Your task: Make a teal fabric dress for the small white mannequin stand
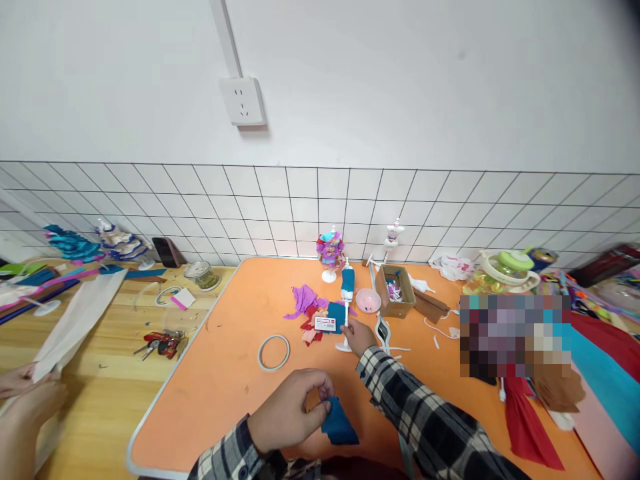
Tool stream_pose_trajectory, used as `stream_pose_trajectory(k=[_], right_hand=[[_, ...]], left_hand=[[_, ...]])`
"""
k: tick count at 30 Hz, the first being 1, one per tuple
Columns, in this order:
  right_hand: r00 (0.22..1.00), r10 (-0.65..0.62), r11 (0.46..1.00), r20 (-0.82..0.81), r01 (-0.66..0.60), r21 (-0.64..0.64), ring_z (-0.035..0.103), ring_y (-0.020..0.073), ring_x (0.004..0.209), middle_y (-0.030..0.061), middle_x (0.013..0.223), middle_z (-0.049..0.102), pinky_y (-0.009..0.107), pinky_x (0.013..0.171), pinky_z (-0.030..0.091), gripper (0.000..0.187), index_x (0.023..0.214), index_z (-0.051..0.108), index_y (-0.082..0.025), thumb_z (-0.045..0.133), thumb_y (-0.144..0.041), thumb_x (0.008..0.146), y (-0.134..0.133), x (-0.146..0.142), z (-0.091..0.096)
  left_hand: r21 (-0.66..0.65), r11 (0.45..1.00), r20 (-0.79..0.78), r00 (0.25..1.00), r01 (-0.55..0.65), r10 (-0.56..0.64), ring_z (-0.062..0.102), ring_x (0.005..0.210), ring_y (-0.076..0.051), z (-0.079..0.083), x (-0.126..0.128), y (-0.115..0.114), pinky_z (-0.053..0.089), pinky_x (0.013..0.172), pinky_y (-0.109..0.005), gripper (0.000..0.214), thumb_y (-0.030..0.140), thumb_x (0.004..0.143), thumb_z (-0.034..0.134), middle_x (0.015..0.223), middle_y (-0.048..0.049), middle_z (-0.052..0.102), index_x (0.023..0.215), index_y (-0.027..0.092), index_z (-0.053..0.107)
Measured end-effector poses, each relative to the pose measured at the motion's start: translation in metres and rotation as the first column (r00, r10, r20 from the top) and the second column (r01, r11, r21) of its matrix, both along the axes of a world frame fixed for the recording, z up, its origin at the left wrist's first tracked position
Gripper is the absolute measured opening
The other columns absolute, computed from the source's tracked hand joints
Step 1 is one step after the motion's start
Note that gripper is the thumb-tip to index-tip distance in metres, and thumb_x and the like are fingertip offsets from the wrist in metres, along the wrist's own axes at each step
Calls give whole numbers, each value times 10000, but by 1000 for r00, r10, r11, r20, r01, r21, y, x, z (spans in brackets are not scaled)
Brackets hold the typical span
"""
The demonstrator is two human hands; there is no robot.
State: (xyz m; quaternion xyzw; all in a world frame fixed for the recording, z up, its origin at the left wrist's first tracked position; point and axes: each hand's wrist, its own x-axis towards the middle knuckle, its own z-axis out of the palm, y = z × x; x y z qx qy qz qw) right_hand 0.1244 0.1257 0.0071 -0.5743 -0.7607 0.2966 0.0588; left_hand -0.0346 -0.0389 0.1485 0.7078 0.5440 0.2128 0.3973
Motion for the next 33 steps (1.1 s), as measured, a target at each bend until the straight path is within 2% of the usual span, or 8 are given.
stream_pose_trajectory(k=[4, 12, 18, 21, 24, 27, 30, 33], right_hand=[[1000, 3, 998, -6, -2, 60, 634, 180, 830, 40, 895, 695, 241, 619, 352, 223, 957, 604, -215, 445, -369, 940, -32, 5, 1], [999, 34, 999, 12, -35, 21, 667, 224, 837, 93, 923, 716, 265, 661, 400, 264, 975, 640, -195, 527, -415, 883, -65, -1, -7], [998, -5, 1000, -62, 6, 5, 663, 239, 845, 101, 903, 711, 285, 696, 419, 258, 949, 642, -184, 599, -406, 824, -66, -9, -1], [988, -62, 998, -141, 63, 7, 645, 240, 835, 95, 920, 693, 292, 699, 420, 363, 1080, 589, -180, 652, -336, 759, -72, 0, 9], [962, -109, 994, -249, 114, 5, 626, 212, 780, 77, 863, 667, 298, 692, 432, 380, 1201, 501, -162, 505, -297, 846, -89, 22, 23], [888, 10, 998, -461, -35, -46, 623, 177, 777, 43, 859, 659, 275, 679, 465, 309, 1074, 569, -198, 394, -392, 909, -113, 49, 43], [595, 91, 969, -799, -237, -67, 619, 197, 875, 66, 944, 660, 318, 774, 483, 369, 1049, 590, -191, 525, -494, 847, -133, 65, 63], [594, 24, 986, -804, -145, -78, 615, 185, 831, 43, 858, 661, 320, 791, 479, 293, 980, 617, -190, 643, -397, 774, -144, 64, 76]], left_hand=[[-2, 999, -11, 999, 32, -32, 581, 815, -152, 9, 9, -2, 424, 786, -247, 148, 127, 733, 537, 855, -1, 653, 843, 195, 609], [-2, 994, -40, 993, 112, -112, 580, 816, -142, 22, 25, -14, 423, 789, -231, 195, 112, 717, 544, 874, 9, 659, 870, 205, 620], [-45, 996, 49, 996, 83, -80, 622, 831, -140, 14, 28, -18, 444, 779, -216, 187, 160, 810, 541, 896, 0, 697, 935, 216, 667], [-48, 998, 102, 994, 31, -26, 639, 831, -147, 10, 27, -20, 456, 783, -222, 177, 181, 825, 556, 890, -13, 712, 942, 207, 686], [-60, 994, 197, 975, -96, 106, 636, 809, -161, 5, 24, -20, 472, 771, -241, 144, 241, 833, 579, 856, -36, 709, 907, 180, 686], [-115, 978, 310, 929, -176, 204, 620, 764, -165, -2, 23, -18, 487, 727, -255, 181, 306, 837, 590, 816, -52, 686, 891, 155, 673], [-159, 968, 390, 889, -192, 240, 601, 722, -158, -10, 24, -13, 486, 679, -253, 226, 356, 841, 591, 784, -49, 665, 884, 145, 658], [-166, 964, 415, 872, -209, 260, 583, 700, -148, -17, 27, -11, 478, 662, -249, 243, 379, 835, 605, 754, -33, 647, 877, 145, 654]])
